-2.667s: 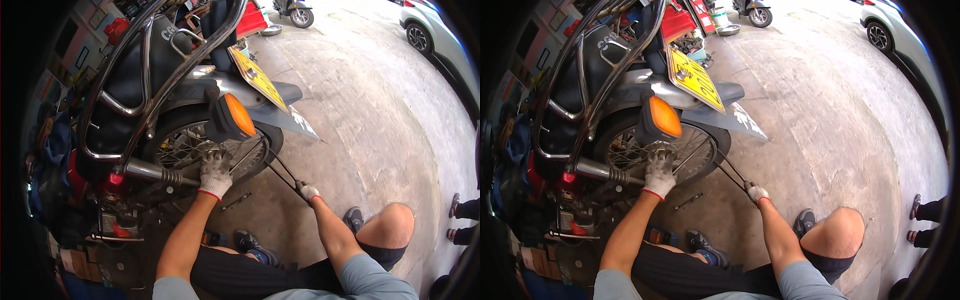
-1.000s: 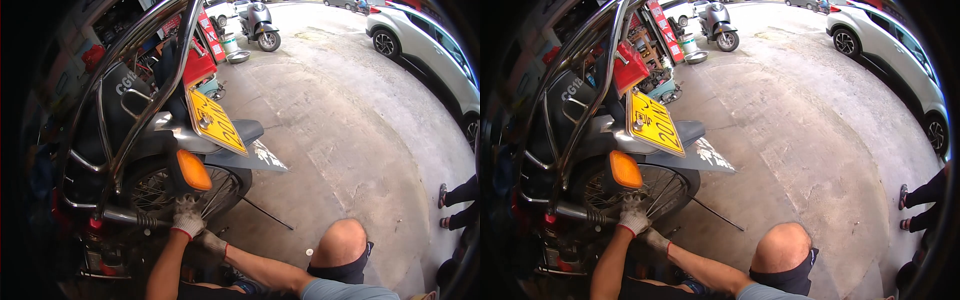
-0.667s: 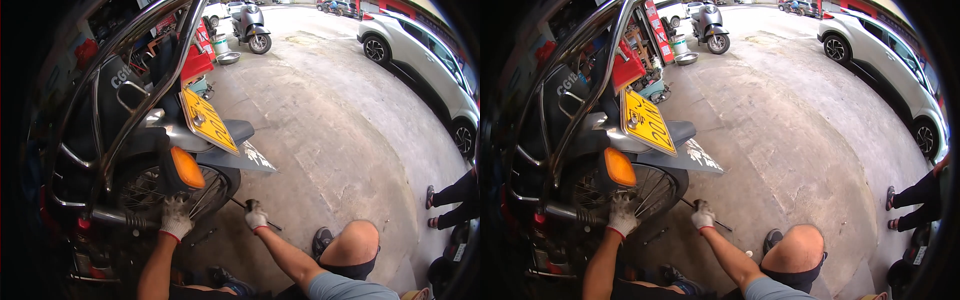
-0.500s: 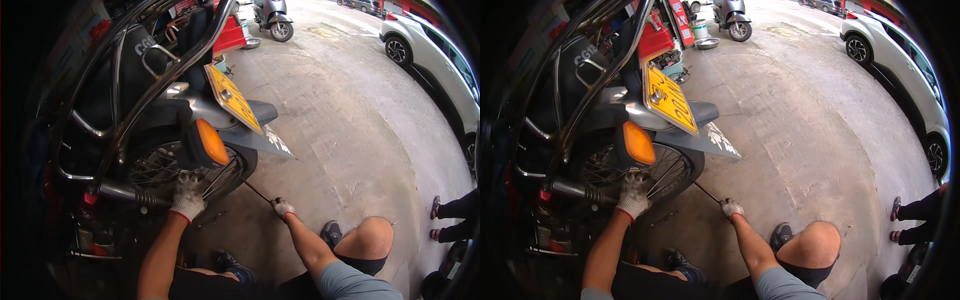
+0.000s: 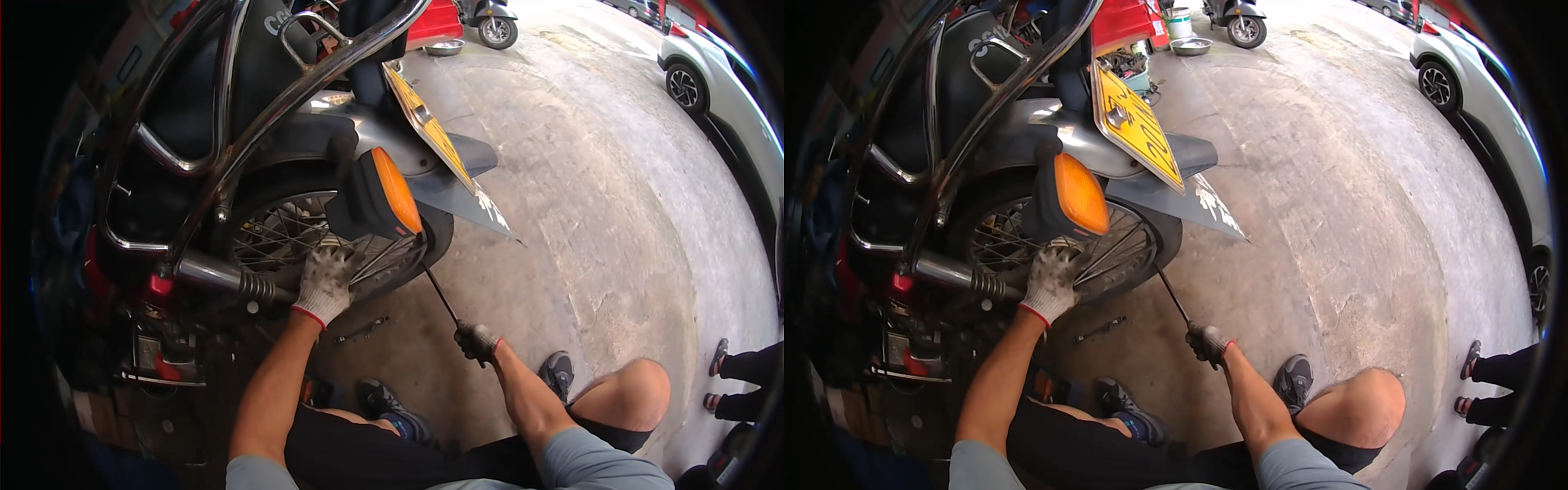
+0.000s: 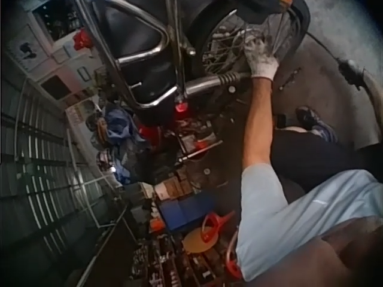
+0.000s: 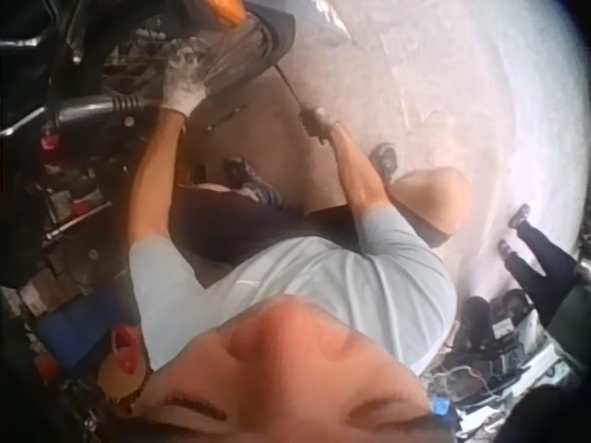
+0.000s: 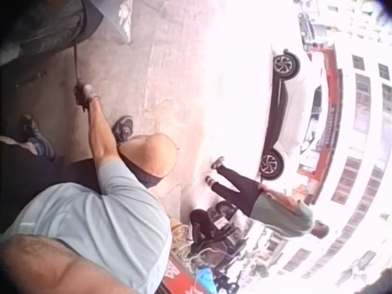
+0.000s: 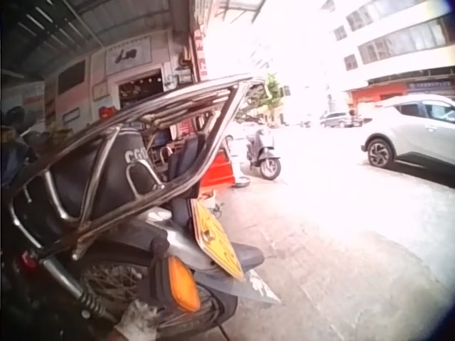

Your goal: Repairing and maintaining a motorcycle, including adjusting the spokes on the rear wheel.

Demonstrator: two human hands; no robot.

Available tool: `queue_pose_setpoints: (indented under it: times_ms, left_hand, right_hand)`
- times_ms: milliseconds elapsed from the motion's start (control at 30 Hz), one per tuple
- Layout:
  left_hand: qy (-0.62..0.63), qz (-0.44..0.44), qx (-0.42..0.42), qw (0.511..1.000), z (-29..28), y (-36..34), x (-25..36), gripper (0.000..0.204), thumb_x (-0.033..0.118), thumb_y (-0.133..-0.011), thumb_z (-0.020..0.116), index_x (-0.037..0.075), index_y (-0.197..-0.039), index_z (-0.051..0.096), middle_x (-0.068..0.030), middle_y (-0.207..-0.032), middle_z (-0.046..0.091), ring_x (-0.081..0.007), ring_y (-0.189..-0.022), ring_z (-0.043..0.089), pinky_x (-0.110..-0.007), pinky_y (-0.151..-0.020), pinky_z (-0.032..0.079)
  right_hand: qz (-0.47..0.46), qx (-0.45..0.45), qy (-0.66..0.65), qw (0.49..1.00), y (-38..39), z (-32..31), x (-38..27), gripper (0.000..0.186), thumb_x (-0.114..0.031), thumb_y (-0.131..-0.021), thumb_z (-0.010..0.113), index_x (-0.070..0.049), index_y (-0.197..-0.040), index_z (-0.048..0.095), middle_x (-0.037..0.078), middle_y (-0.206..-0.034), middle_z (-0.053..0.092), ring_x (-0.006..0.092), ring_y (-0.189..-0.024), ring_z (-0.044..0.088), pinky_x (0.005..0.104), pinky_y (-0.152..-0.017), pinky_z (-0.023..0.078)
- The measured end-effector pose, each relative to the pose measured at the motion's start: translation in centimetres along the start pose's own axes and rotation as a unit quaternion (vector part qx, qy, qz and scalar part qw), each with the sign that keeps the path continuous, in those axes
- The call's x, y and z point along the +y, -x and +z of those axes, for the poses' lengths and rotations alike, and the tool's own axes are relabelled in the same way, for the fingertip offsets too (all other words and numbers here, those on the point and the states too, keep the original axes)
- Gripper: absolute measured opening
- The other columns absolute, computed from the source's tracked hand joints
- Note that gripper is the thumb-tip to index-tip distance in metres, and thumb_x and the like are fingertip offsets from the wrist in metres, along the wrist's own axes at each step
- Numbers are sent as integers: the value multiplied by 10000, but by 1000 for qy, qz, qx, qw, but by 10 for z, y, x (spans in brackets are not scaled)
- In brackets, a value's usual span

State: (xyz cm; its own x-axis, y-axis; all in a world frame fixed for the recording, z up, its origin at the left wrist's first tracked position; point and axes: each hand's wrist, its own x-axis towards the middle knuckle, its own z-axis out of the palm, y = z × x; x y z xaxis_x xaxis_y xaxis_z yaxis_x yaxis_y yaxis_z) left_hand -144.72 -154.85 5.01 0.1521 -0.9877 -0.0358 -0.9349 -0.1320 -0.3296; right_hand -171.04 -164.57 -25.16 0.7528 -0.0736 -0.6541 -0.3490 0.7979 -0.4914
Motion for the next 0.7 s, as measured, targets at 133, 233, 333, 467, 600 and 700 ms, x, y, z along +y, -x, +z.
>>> queue_pose_setpoints:
  times_ms: [133,233,333,467,600,700]
  left_hand:
    - [13,24,1,1000,8,-4,-3,522,247,-734,671,171,-1228,519,-72,-1245,523,-280,-1145,487,-440,-959,377]
    - [-10,32,6,999,7,0,-4,508,235,-736,664,174,-1222,528,-55,-1251,521,-270,-1140,492,-440,-955,380]
    - [1,27,3,1000,7,0,-3,514,216,-732,663,184,-1226,524,-48,-1253,520,-264,-1136,496,-442,-954,381]
    - [-4,33,14,999,11,1,-6,505,190,-744,643,188,-1233,517,-49,-1252,522,-262,-1124,504,-437,-949,382]
    - [-16,36,9,999,13,0,-4,505,143,-752,607,187,-1245,510,-55,-1241,535,-262,-1102,521,-433,-934,387]
    - [-5,41,17,999,15,1,-10,541,142,-732,621,186,-1259,510,-56,-1246,531,-275,-1114,506,-431,-950,377]
  right_hand:
    - [-9,-4,-134,991,11,43,9,394,-477,-931,415,-185,-666,432,-59,-510,289,107,-416,251,270,-399,213]
    - [-14,-11,-202,979,9,79,15,395,-470,-935,419,-190,-656,413,-63,-511,279,110,-415,247,270,-400,204]
    - [-23,-9,-260,965,2,105,19,390,-464,-933,431,-197,-651,401,-63,-501,271,117,-405,245,276,-395,199]
    - [-33,6,-303,952,2,150,14,421,-488,-931,394,-214,-616,346,-48,-488,260,145,-402,267,296,-405,207]
    - [-48,13,-396,917,5,194,-1,428,-473,-945,382,-200,-616,347,-39,-483,253,160,-405,235,294,-409,213]
    - [-58,1,-454,889,8,224,-20,427,-445,-962,368,-192,-619,349,-35,-487,254,156,-410,246,297,-410,237]
